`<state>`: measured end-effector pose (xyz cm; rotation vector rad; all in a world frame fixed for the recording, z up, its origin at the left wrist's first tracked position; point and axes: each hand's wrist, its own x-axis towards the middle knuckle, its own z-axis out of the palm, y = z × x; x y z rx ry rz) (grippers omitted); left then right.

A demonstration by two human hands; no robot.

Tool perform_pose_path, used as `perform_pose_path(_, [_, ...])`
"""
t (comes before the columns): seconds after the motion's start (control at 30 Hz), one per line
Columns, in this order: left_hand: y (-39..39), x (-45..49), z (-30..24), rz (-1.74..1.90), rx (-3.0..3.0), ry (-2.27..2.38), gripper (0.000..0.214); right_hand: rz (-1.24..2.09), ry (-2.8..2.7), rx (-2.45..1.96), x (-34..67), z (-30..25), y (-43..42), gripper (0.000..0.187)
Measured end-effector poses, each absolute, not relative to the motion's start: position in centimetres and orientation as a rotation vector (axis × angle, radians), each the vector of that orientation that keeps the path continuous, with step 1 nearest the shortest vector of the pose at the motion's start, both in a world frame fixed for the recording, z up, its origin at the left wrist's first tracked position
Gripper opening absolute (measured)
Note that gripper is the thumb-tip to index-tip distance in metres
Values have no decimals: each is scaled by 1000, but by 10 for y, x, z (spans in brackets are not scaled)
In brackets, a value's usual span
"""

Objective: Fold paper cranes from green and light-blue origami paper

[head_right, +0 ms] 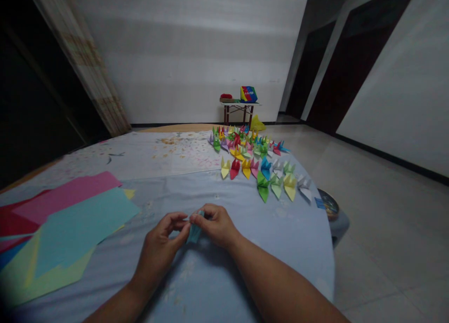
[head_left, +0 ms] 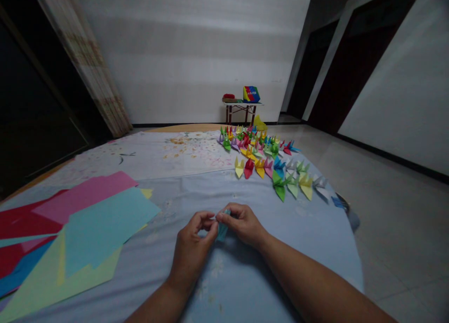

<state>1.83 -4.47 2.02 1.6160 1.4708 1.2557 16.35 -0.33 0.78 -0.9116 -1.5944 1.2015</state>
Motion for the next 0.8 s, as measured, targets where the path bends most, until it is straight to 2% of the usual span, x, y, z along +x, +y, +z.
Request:
perform_pose_path(0.33, [-46,20,22,1247,1499,1424,22,1296,-1521,-940,163,14,-4,45])
perform_pose_path(0.53, [-39,17,18,1250,1374,1366,29,1490,-1476,-867,166,8,0,35])
perform_pose_path(0.8, [-34,15,13,1148,1329,1259,29,1451,-1341,-855,168,1,7,35])
